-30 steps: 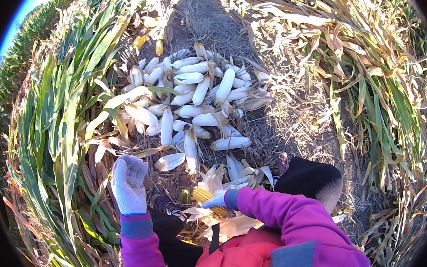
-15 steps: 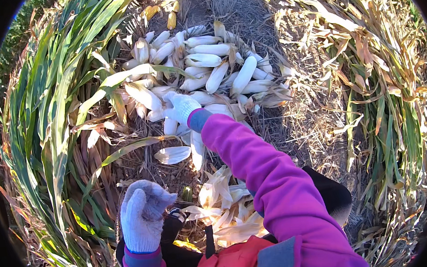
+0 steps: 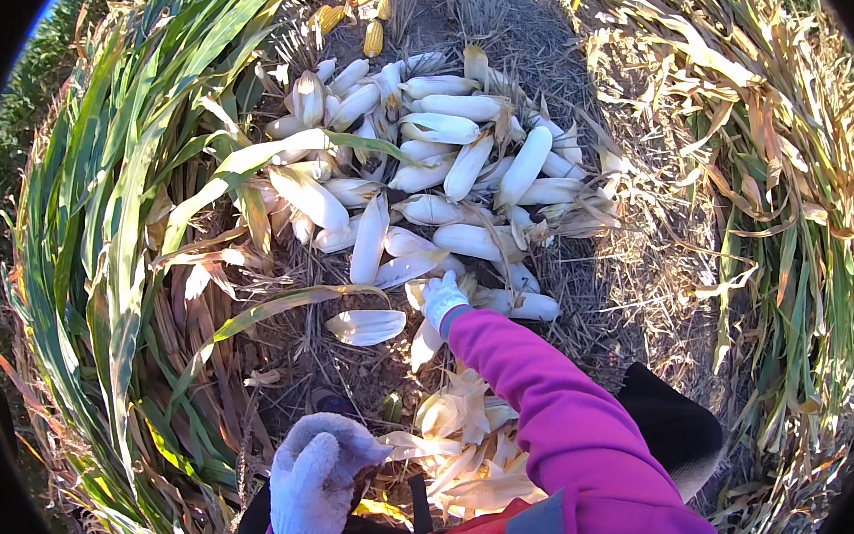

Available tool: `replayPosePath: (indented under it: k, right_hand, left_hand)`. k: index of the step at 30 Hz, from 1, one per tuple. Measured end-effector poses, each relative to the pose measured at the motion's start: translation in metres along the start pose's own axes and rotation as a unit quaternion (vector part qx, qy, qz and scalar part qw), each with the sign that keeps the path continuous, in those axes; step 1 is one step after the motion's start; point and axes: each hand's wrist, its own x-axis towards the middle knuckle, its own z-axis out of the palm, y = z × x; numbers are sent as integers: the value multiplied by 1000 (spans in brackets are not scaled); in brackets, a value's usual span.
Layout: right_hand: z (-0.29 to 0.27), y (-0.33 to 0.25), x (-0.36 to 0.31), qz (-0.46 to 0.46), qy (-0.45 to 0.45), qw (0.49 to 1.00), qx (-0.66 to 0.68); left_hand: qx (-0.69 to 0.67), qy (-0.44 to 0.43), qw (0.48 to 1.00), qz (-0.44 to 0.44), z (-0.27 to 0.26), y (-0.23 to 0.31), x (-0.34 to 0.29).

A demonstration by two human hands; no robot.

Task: The person sits on the ground in a cornfield and shucks corn cobs by hand, removing the husks and silk. The person places the shucked corn cobs aside and discards the husks.

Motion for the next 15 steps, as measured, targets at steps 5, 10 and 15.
replayPosePath:
  k: [5,10,15]
  right_hand:
    - [-61,-4,-75,-80,122,988,52]
    - [-138,-11,-152,-182,376,906,62]
    - [-210,-21,-227,-161,486,856,68]
  left_hand:
    - [120,-13,993,14,-8,-9,1]
    - [424,-17,887,179,-16,-37,27]
    - [318,-140,934,77,-38,-79,41]
